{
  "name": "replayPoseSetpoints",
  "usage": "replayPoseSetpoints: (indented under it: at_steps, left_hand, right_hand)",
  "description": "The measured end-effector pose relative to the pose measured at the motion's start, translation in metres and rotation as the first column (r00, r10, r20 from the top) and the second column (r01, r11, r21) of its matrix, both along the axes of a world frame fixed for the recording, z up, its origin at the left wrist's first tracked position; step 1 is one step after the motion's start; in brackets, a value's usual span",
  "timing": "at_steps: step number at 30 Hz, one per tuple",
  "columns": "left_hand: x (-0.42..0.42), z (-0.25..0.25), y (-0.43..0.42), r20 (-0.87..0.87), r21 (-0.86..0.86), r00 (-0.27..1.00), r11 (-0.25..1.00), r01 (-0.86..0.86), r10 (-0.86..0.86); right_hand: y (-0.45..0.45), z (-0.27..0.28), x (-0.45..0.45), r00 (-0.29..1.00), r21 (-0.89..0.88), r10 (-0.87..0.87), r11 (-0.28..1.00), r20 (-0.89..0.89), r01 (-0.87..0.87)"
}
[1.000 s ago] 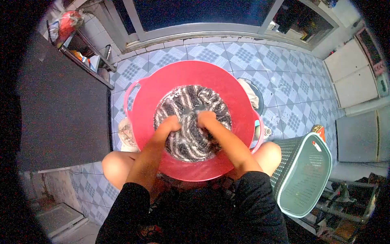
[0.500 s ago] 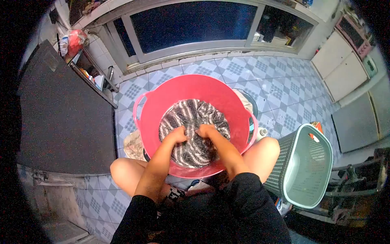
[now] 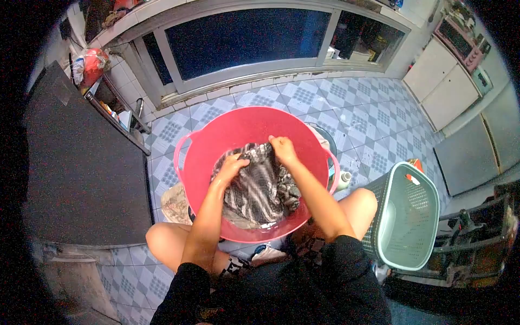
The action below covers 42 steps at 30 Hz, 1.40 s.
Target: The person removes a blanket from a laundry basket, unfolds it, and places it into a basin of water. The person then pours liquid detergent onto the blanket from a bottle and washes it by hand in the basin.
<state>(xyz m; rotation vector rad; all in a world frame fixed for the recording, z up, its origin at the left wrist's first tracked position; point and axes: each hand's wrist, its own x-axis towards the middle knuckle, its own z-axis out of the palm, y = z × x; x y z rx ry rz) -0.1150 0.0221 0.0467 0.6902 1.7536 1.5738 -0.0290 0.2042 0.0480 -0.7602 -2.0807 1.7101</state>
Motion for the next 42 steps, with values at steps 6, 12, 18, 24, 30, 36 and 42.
replayPoseSetpoints:
  at_steps: [6,12,18,24,30,36,42]
  left_hand:
    - [0.015,0.025,-0.006,0.695,0.252,0.715,0.902,-0.351,0.084]
    - [0.038,0.050,0.002,0.855,0.152,0.505,0.877,-0.455,0.114]
    - [0.021,-0.013,0.020,0.790,0.254,0.604,0.838,-0.484,0.109]
    - [0.032,-0.027,0.037,0.866,-0.114,0.394,0.888,-0.445,0.308]
    - [0.019,-0.094,0.000,0.801,0.405,0.595,0.793,-0.454,-0.069]
    - [0.020,-0.030,0.023,0.808,-0.173,0.459,0.894,-0.414,0.369]
    - [-0.004,-0.120,0.000,0.803,0.520,0.517,0.771,-0.368,-0.295]
  right_hand:
    - [-0.064,0.012,-0.015,0.987,0.019,-0.059,0.998,-0.147,0.063]
    - [-0.082,0.069,0.020,0.875,0.192,0.183,0.976,-0.448,-0.106]
    - [-0.101,0.036,0.008,0.872,0.505,0.384,0.841,-0.304,-0.194]
    - [-0.057,-0.008,-0.027,0.997,0.526,0.070,0.848,0.015,-0.067]
    - [-0.113,0.006,-0.003,0.962,0.535,0.234,0.835,-0.137,-0.127]
    - [-0.073,-0.020,-0.033,1.000,0.471,-0.006,0.882,-0.025,0.017]
    - [-0.112,-0.014,-0.018,0.962,0.508,0.032,0.854,-0.273,0.115]
